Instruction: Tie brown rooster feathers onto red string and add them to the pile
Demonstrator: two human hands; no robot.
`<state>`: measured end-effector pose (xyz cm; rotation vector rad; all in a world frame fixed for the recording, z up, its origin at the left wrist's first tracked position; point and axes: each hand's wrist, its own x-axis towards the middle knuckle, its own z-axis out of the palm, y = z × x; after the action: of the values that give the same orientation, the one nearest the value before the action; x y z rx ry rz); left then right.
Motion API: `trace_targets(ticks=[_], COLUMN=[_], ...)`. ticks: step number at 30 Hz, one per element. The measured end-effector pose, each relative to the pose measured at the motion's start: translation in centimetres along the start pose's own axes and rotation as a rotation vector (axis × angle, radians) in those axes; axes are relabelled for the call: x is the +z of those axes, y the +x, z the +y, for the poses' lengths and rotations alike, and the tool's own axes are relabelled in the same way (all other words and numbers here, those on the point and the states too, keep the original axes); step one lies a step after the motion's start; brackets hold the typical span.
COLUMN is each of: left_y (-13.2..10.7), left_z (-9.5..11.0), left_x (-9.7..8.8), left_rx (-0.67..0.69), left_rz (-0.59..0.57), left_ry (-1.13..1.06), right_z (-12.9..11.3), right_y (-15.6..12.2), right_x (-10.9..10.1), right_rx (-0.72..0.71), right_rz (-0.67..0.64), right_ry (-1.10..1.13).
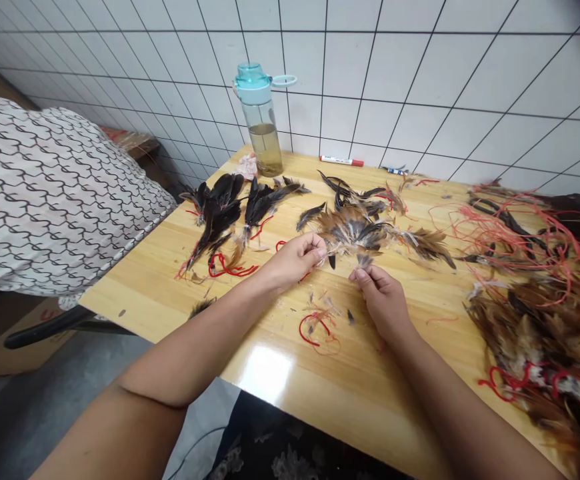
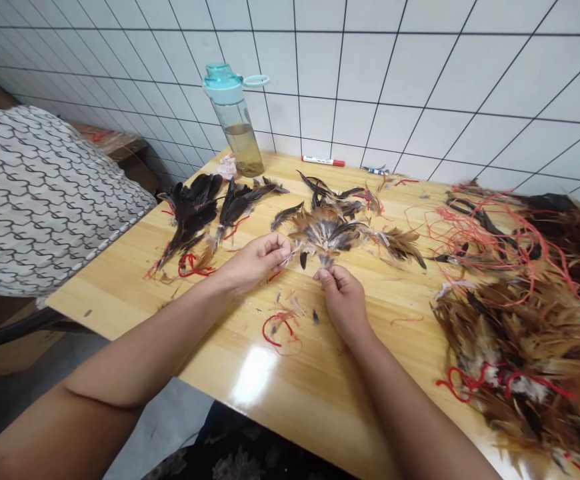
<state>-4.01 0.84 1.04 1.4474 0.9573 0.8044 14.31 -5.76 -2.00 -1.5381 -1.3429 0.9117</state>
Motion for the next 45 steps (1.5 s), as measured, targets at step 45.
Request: trace_targets(ticks=[45], left_y=[-0.3], left_z=[-0.3], left_x=[0.4], left_rx=[0.112], left_rz=[-0.029], left_ry=[0.260], right_z=[-0.6], right_y=[0.5], right_x=[-0.9], right_rx=[0.135], right_rz=[-0.254], right_ry=[0.340])
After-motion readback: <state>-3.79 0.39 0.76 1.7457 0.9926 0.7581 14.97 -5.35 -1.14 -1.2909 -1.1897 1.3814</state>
